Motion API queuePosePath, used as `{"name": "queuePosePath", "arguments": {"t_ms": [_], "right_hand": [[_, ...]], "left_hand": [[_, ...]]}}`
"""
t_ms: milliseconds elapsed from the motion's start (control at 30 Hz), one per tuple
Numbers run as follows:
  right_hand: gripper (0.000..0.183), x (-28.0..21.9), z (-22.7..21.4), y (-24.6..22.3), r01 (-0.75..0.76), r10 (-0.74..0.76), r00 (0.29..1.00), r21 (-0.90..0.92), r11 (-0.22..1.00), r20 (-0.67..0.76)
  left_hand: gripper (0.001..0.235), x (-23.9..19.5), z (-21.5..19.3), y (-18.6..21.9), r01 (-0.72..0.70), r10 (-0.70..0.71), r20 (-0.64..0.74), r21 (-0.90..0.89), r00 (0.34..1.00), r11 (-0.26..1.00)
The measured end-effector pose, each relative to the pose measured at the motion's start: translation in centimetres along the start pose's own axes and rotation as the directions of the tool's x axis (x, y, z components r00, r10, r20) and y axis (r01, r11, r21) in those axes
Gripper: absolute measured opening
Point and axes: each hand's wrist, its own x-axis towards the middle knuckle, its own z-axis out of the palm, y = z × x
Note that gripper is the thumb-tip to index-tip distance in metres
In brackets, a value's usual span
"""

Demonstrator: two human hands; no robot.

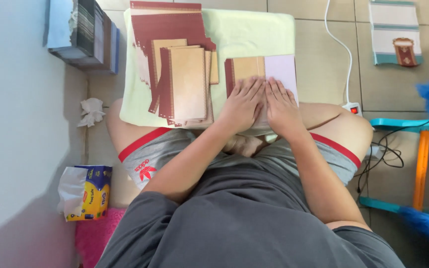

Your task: Smoothing and stacking individual notebook covers into a neat pile.

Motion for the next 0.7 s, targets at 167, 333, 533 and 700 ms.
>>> {"name": "queuePosePath", "arguments": {"t_ms": [167, 333, 533, 700], "right_hand": [[0.062, 5.8, -0.5, 1.2, -0.042, 0.033, 0.995, 0.097, 0.994, 0.091], [0.059, 7.9, -1.8, 0.8, -0.175, 0.143, 0.977, 0.214, 0.961, 0.158], [0.063, 7.4, -1.1, 0.2, -0.086, 0.104, 0.992, 0.233, 0.969, -0.069], [0.048, 7.3, 0.3, 0.8, -0.072, 0.101, 0.983, 0.185, 0.98, -0.154]], "left_hand": [[0.073, -1.1, -0.1, -0.3, -0.043, 0.039, 0.073, 0.052, 0.997, 0.998], [0.12, -2.7, -1.1, -0.2, -0.096, 0.094, 0.141, 0.001, 0.986, 0.995], [0.066, -8.3, -2.1, 0.8, -0.238, 0.199, -0.24, -0.146, 0.95, 0.96], [0.039, -11.2, -9.1, -0.2, -0.098, 0.019, -0.582, -0.106, 0.813, 0.99]]}}
